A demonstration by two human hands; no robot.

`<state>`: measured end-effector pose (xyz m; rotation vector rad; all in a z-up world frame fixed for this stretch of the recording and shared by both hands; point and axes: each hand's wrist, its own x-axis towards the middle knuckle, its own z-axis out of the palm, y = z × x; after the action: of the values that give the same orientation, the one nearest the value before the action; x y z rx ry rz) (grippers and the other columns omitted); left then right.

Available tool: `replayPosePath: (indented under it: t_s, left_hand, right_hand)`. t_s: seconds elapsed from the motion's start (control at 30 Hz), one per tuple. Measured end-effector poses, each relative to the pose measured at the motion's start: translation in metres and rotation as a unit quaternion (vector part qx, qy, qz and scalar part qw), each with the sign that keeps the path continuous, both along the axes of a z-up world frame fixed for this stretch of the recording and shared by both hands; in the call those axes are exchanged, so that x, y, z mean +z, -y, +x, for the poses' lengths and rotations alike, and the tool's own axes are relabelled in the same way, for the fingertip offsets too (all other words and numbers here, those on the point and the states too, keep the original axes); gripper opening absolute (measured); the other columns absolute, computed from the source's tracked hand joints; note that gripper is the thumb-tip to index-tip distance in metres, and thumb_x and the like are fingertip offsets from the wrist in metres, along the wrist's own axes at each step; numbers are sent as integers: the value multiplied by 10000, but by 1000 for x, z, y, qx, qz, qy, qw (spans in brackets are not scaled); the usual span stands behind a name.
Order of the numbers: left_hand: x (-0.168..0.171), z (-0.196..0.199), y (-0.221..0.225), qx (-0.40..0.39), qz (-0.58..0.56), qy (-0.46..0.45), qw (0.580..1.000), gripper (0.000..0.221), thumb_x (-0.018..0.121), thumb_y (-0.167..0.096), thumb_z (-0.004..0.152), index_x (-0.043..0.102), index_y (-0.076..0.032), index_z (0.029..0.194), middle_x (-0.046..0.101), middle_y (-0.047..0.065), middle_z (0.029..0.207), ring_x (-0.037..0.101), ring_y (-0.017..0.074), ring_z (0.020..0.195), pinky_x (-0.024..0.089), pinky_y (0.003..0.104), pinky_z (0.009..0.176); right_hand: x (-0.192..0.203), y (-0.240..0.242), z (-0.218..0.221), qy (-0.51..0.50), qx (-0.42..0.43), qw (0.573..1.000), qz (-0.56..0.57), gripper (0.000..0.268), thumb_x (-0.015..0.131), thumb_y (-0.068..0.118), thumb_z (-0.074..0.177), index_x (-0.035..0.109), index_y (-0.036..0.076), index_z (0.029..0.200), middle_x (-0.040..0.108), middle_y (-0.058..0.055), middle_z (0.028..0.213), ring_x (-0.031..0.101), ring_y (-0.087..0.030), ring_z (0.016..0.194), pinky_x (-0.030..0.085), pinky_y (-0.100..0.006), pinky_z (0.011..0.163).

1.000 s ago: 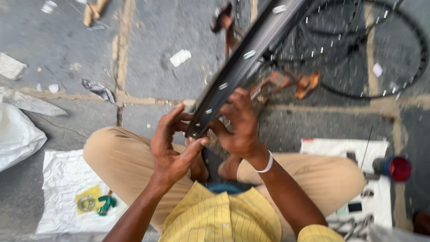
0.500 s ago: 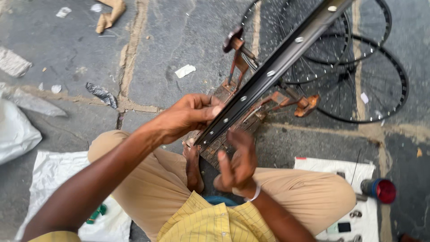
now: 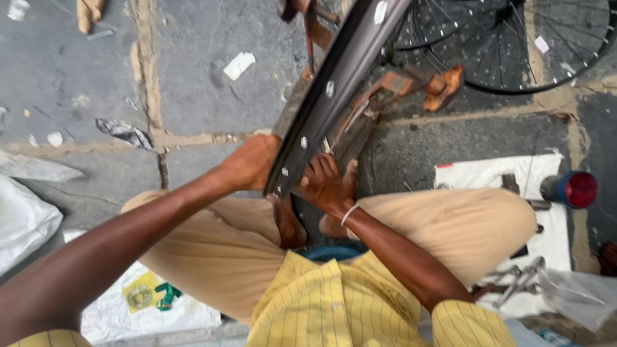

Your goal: The person inserts spokes into a bicycle rim by hand and uses a small tool to tighten a nipple onto the end of a spoke while the wheel is mounted on a wooden stand.

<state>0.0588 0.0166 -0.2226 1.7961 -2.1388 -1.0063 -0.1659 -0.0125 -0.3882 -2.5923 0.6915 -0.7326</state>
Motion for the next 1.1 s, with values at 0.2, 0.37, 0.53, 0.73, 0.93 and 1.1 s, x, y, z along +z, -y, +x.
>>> replayPosePath:
  t_s: [0.2, 0.37, 0.53, 0.73, 0.93, 1.1]
  left_hand:
    - [27, -15, -19, 199, 185, -459, 846, 392, 891, -302, 781, 726, 29, 912, 723, 90, 791, 638, 142, 653, 459, 293, 521]
    - [60, 11, -16, 186, 284, -742, 578, 478, 817, -200, 787, 696, 118, 1123, 740, 101, 833, 616, 89, 606, 440, 216, 530]
    - [65, 5, -6, 108, 323, -797, 499, 481, 821, -141, 874, 597, 153, 1183, 720, 208, 841, 512, 75, 420, 384, 180, 362]
    - [54, -4, -10, 132, 312, -811, 477, 581, 853, -120, 816, 564, 177, 1223, 719, 238, 969, 502, 78, 479, 373, 173, 392]
    - [70, 8, -7, 167, 300, -740, 578, 554, 869, -29, 790, 593, 120, 1247, 672, 125, 870, 551, 59, 518, 417, 178, 395]
    - [78, 15, 8, 170, 330, -455, 809, 460, 796, -397, 828, 736, 12, 1031, 733, 53, 818, 648, 117, 703, 534, 288, 580]
  right_hand:
    - [63, -16, 8, 67, 48, 997, 2, 186, 589, 203, 1052, 604, 22, 1086, 591, -171, 1128, 553, -362, 1133, 435, -544, 1083]
    - [134, -34, 21, 126, 44, 990, -54, 219, 598, 247, 987, 651, 53, 1072, 639, -160, 1142, 529, -340, 1247, 426, -558, 1090]
    - [159, -35, 19, 169, 74, 982, 27, 249, 653, 236, 1030, 679, -3, 1096, 687, -146, 1178, 633, -315, 1254, 455, -566, 1173]
    - [164, -35, 18, 169, 56, 984, 10, 231, 664, 247, 987, 682, 22, 1034, 664, -152, 1072, 625, -374, 1183, 428, -565, 1112]
    - [137, -33, 14, 129, 100, 987, 8, 216, 694, 254, 1001, 664, 40, 1012, 635, -129, 1035, 627, -292, 1044, 428, -543, 1098]
    - [82, -30, 14, 32, 45, 998, 27, 225, 722, 251, 933, 647, 45, 988, 615, -100, 1013, 605, -281, 1053, 449, -521, 1083]
